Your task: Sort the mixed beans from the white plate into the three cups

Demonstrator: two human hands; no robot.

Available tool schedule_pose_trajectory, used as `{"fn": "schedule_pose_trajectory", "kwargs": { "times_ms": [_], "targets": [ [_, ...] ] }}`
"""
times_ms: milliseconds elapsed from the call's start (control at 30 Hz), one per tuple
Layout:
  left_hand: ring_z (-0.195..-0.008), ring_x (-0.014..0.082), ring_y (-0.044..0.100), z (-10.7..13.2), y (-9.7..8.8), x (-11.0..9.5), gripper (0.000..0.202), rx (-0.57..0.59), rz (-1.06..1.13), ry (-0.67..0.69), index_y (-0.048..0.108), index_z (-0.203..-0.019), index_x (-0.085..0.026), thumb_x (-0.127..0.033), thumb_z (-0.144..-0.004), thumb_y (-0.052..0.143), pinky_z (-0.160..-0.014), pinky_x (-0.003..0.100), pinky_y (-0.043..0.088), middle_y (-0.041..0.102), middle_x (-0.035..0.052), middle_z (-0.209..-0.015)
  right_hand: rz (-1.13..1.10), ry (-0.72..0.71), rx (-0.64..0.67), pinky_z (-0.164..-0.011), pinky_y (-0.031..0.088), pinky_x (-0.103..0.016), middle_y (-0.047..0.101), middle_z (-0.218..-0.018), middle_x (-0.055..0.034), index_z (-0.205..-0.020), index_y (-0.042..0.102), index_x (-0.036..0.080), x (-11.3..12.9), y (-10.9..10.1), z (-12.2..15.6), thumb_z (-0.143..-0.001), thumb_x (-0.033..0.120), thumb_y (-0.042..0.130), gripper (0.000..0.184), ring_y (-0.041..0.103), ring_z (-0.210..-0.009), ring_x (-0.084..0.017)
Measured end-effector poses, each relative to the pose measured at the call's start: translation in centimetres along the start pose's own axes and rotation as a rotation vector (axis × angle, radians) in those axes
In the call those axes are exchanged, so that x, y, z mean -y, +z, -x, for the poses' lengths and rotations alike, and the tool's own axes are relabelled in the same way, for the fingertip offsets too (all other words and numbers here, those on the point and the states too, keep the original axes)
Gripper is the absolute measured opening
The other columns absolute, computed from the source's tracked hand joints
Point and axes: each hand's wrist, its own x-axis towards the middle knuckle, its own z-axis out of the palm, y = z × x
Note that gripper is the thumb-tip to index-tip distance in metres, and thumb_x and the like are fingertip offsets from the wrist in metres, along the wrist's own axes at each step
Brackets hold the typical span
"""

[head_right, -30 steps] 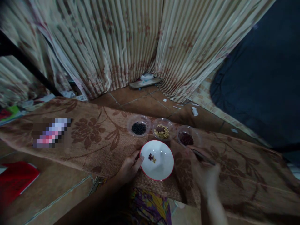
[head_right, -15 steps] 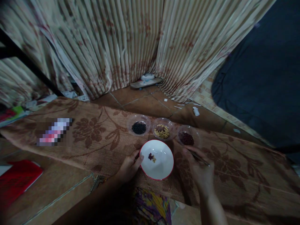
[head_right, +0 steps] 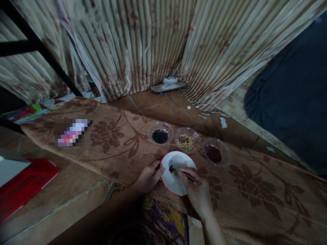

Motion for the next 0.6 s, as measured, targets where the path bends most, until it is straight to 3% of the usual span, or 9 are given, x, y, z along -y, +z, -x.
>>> {"fn": "schedule_pose_trajectory", "kwargs": {
  "times_ms": [233,600],
  "targets": [
    [-0.065,0.0147,0.063,0.05,-0.06,-0.18,0.027,-0.023,0.007,0.004,0.059,-0.105,-0.018,-0.035,-0.089,0.047,-0.061,0.023,0.048,0.069,0.0028,-0.081,0.035,0.062,0.035,-0.070,0.053,-0.029,0.071,-0.093,-0.0078,-0.086,0.072,0.020,-0.22,0.34,-0.17,-0.074,0.043,0.063,0.028,0.066,-0.088,-0.022],
    [-0.062,0.0142,0.063,0.07,-0.11,-0.34,0.028,-0.009,-0.002,-0.016,0.059,-0.106,-0.018,-0.036,-0.089,0.046,-0.060,0.022,0.048,0.069,0.0018,-0.077,0.050,0.015,0.023,-0.074,0.052,-0.031,0.071,-0.094,-0.0090,-0.085,0.072,0.019,0.31,0.56,-0.29,-0.074,0.043,0.060,0.029,0.066,-0.085,-0.022]
  ]
}}
